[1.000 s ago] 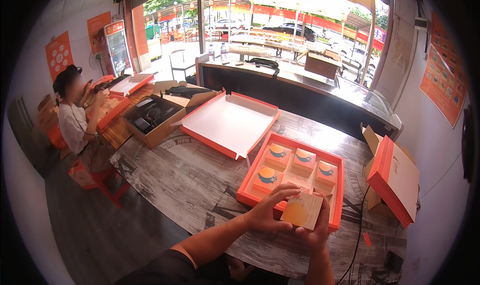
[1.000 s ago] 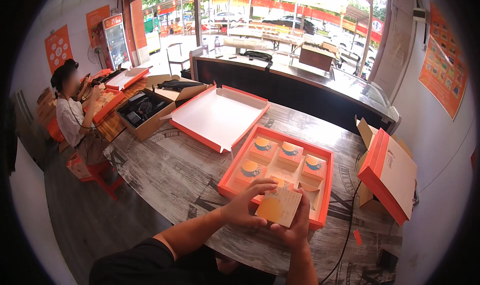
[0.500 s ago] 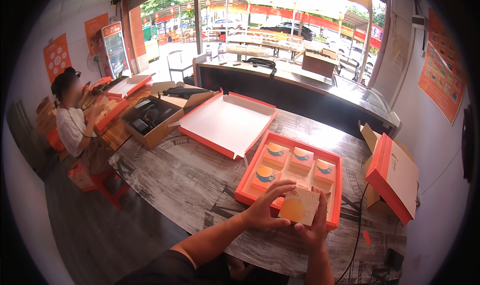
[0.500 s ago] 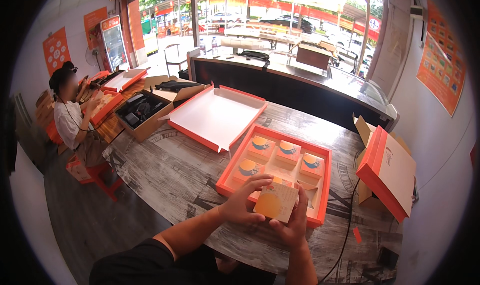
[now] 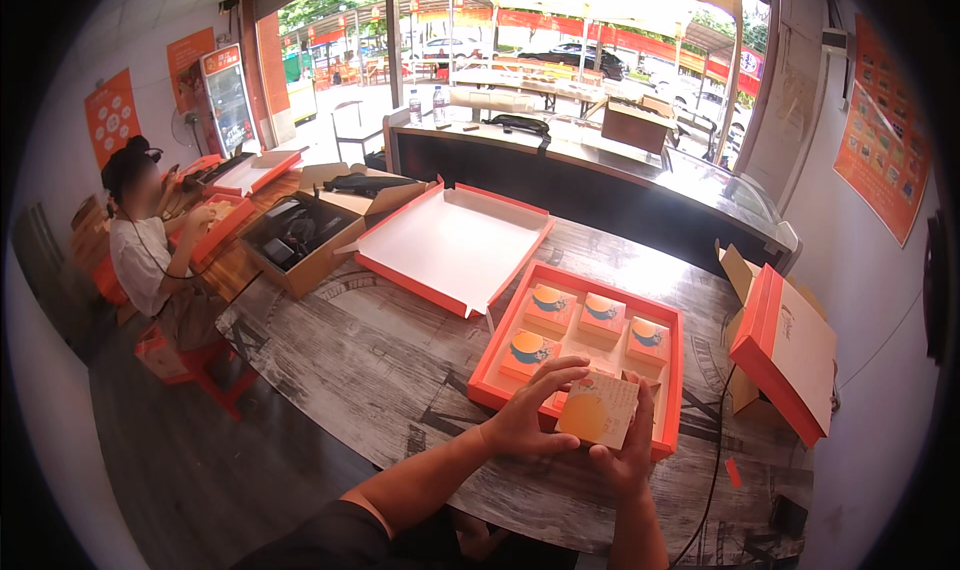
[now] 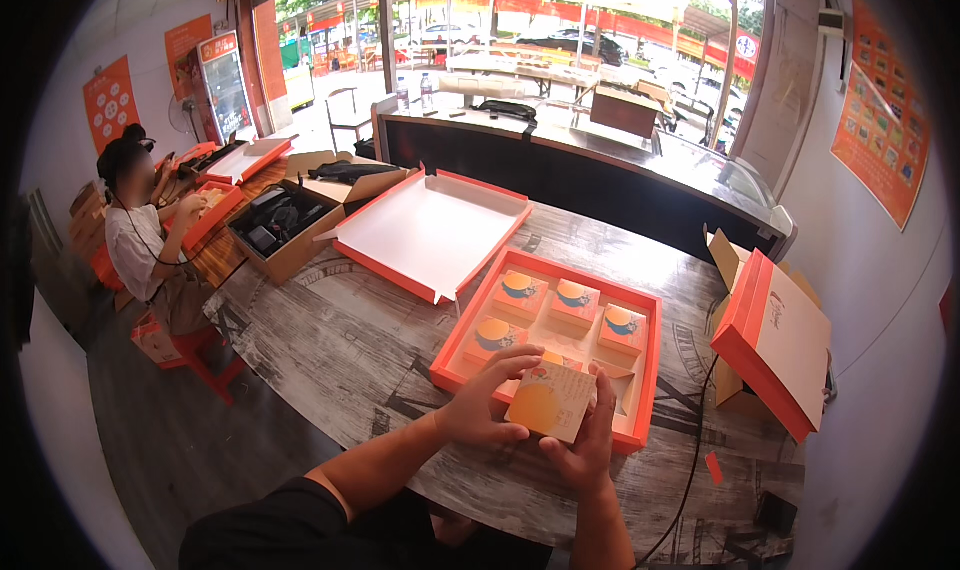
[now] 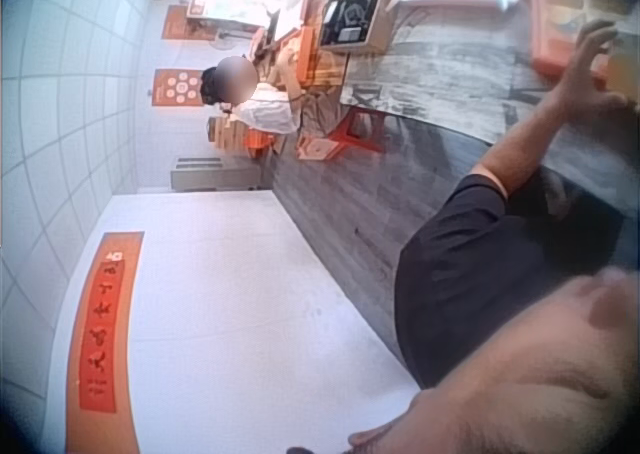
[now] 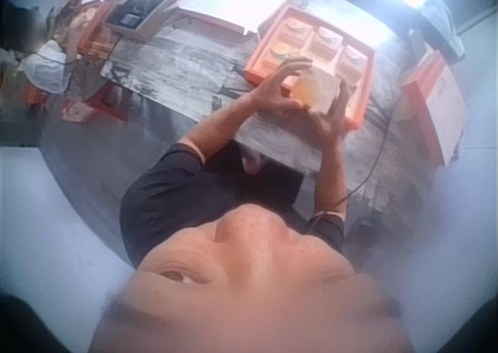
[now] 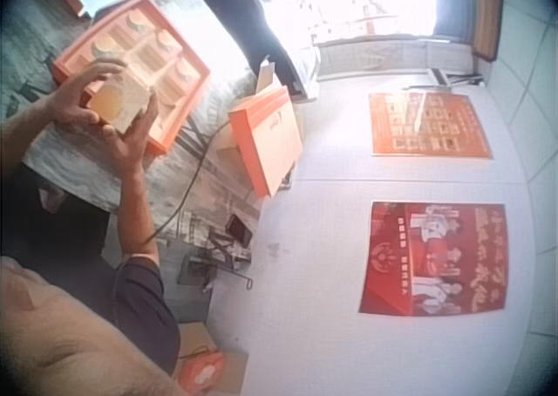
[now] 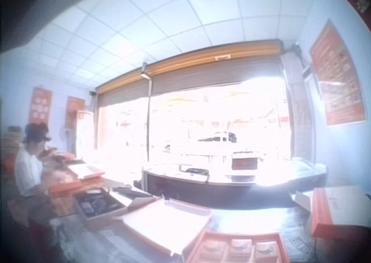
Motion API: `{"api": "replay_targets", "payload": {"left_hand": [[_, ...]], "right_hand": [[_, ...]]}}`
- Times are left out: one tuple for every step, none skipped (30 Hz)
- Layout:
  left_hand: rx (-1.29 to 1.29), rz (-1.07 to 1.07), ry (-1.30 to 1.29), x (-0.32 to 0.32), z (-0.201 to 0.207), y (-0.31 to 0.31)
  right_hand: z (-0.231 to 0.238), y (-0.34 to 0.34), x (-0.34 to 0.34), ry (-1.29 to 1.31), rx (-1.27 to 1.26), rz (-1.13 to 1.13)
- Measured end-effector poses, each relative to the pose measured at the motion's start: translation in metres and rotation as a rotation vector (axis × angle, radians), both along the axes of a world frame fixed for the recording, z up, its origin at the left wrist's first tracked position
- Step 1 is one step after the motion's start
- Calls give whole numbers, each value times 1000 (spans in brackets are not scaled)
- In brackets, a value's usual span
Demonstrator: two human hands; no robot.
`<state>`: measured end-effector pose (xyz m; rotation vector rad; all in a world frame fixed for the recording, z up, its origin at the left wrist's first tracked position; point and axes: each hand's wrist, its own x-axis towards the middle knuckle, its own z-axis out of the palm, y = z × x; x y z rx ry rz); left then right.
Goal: The person folds small cardboard boxes by hand and places them into the compartments of a larger cardboard tray.
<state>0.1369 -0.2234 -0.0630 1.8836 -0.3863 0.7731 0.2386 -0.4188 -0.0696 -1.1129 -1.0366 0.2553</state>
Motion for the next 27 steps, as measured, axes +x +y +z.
{"api": "replay_targets", "payload": {"left_hand": [[3, 0, -2, 1, 0, 0], [1, -3, 0, 1, 0, 0], [-2, -6, 2, 1, -1, 0], [-5, -8, 4, 1, -1, 0], [-7, -7, 4, 0, 0, 0], [-9, -7, 5, 0, 0, 0], [-11, -6, 5, 0, 0, -1], [5, 0, -1, 1, 0, 0], [21, 7, -7, 1, -1, 0], [38, 14, -12, 1, -1, 1], [35, 14, -12, 1, -1, 1], [32, 13, -12, 1, -1, 0], [29, 13, -12, 1, 0, 0], [26, 13, -15, 0, 1, -1], [23, 13, -18, -1, 2, -1], [19, 12, -21, -1, 3, -1], [18, 10, -14, -1, 2, -1], [17, 9, -6, 0, 1, -1], [16, 7, 2, 0, 0, -1], [19, 9, -7, 0, 0, -1], [22, 9, -15, 0, 2, -1], [25, 10, -23, 0, 2, -1], [18, 7, -17, 0, 2, -1], [13, 6, -11, 0, 1, -1], [7, 5, -6, 0, 1, -1], [9, 4, -10, 1, 1, -1], [9, 3, -12, 1, 1, -1]], "right_hand": [[-2, 0, 1, -10, 1, -6], [-3, 0, 2, -17, -3, -8], [-3, -1, 3, -23, -8, -9], [-4, -1, 3, -30, -12, -10], [-4, -1, 3, -30, -11, -14], [-4, -1, 3, -29, -11, -19], [-4, -1, 2, -29, -10, -24], [-3, 0, 1, -24, -9, -23], [-1, 0, 0, -19, -8, -20], [1, 1, -1, -13, -6, -17], [2, 1, -2, -4, -6, -12], [4, 2, -3, 5, -6, -7], [4, 2, -4, 14, -6, -2], [4, 2, -4, 9, -3, -5], [3, 2, -3, 5, 0, -9], [3, 2, -3, 0, 4, -12], [3, 2, -3, 1, 4, -11], [3, 2, -3, 1, 5, -9], [4, 2, -3, 2, 5, -8], [3, 2, -3, 4, 2, -4], [1, 2, -2, 6, 0, -1], [-1, 2, -1, 7, -3, 1], [-4, 2, 0, 2, 1, -10], [-7, 2, 1, -4, 5, -20], [-9, 2, 1, -10, 9, -30], [-10, 2, 2, -16, 5, -28], [-10, 2, 3, -19, 0, -26]]}}
